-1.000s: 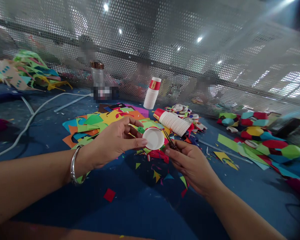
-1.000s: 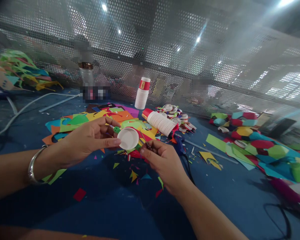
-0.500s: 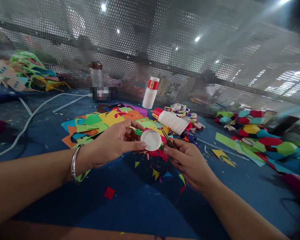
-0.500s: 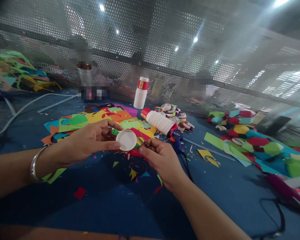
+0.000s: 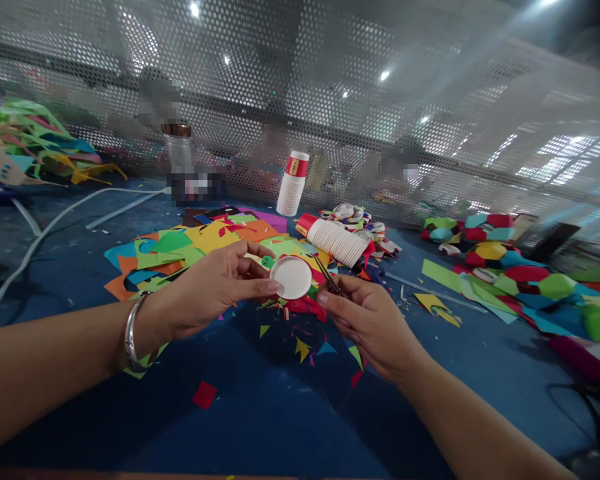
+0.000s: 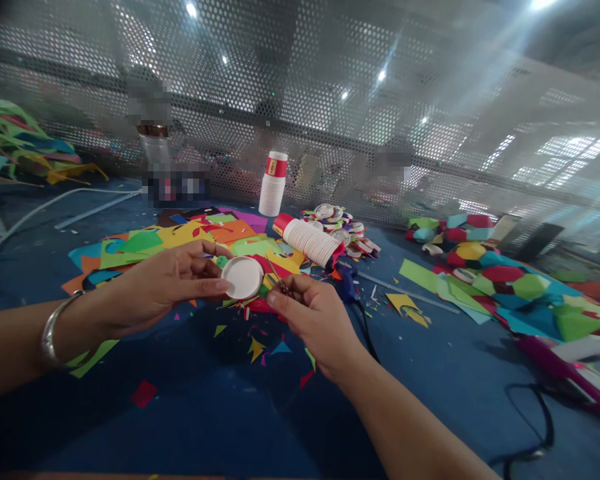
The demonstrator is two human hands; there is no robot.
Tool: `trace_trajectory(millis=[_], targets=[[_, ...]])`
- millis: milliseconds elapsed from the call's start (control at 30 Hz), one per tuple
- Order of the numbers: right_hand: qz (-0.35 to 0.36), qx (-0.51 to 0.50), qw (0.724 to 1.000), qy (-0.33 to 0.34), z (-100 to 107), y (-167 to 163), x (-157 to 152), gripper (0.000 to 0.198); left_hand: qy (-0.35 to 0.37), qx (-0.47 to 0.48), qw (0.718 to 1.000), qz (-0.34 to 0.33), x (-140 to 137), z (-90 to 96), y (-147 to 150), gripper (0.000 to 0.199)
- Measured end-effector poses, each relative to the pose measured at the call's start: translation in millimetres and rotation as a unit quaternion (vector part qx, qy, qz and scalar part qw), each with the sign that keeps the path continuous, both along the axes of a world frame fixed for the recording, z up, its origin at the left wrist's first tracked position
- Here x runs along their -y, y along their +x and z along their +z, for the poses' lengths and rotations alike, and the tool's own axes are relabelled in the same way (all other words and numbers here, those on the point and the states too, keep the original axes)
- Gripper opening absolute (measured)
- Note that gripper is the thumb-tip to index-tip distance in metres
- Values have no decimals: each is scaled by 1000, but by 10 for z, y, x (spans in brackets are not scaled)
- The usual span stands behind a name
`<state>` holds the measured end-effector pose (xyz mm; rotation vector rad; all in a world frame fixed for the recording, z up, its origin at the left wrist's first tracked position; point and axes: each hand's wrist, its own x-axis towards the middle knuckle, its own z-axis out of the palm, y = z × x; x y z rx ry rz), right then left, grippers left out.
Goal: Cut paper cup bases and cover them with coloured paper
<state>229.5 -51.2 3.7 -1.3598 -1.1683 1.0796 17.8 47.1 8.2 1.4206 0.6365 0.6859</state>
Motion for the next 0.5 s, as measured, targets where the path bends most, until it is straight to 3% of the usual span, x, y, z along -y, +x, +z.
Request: trace_trajectory(millis=[500], targets=[[35,62,997,3,-65,85,-51,23,16,-47,998,-49,-128,-26,-17,48]])
